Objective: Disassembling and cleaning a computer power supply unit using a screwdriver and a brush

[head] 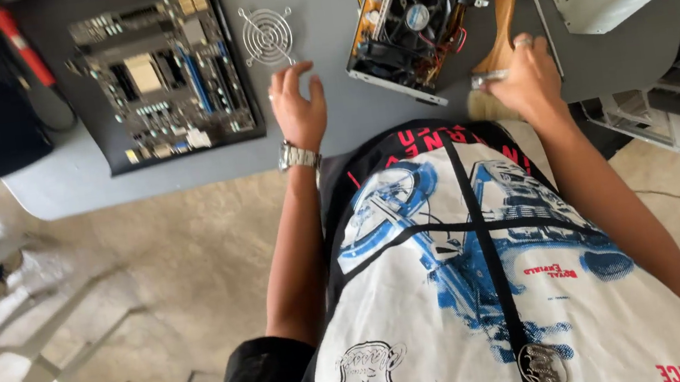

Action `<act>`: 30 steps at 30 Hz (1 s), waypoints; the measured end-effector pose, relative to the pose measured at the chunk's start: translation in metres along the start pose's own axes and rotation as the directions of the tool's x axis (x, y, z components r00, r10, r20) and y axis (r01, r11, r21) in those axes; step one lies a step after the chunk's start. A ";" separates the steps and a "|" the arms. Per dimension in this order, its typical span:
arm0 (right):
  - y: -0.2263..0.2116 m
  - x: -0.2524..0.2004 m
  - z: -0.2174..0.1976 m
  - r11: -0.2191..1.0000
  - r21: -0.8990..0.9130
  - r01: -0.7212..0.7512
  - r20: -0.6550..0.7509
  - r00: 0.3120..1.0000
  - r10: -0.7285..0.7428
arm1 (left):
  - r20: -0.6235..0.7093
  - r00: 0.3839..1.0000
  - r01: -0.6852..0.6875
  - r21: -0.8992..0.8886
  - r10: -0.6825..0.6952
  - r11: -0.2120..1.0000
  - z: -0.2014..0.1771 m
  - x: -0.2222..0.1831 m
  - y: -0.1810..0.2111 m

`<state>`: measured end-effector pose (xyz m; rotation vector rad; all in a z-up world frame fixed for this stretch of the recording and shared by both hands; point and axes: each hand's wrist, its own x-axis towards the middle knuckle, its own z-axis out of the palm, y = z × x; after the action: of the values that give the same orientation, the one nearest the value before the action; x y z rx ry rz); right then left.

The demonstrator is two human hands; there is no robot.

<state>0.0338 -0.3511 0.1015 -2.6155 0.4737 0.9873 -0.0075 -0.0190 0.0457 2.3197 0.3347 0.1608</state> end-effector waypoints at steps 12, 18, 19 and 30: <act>-0.013 -0.098 -0.038 0.779 0.235 0.582 -0.446 0.776 -0.445 | 0.469 0.872 0.004 -0.295 0.141 0.956 0.037 0.013 0.038; -0.077 -0.096 -0.043 0.573 0.102 0.813 -0.332 0.571 -0.751 | 0.436 0.828 -0.156 -0.426 0.353 0.891 0.008 0.008 0.042; -0.086 -0.091 -0.041 0.525 0.115 0.843 -0.276 0.535 -0.799 | 0.375 0.803 -0.256 -0.486 0.464 0.836 0.005 0.012 0.046; -0.083 -0.118 -0.072 0.642 0.442 0.627 -0.060 0.734 -0.676 | 0.305 0.702 -0.490 -0.449 0.643 0.747 -0.003 0.018 0.070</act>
<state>0.0256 -0.2817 0.2465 -2.0327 -0.2715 0.6607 0.0228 -0.0587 0.0982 1.9609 -0.6330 -0.0147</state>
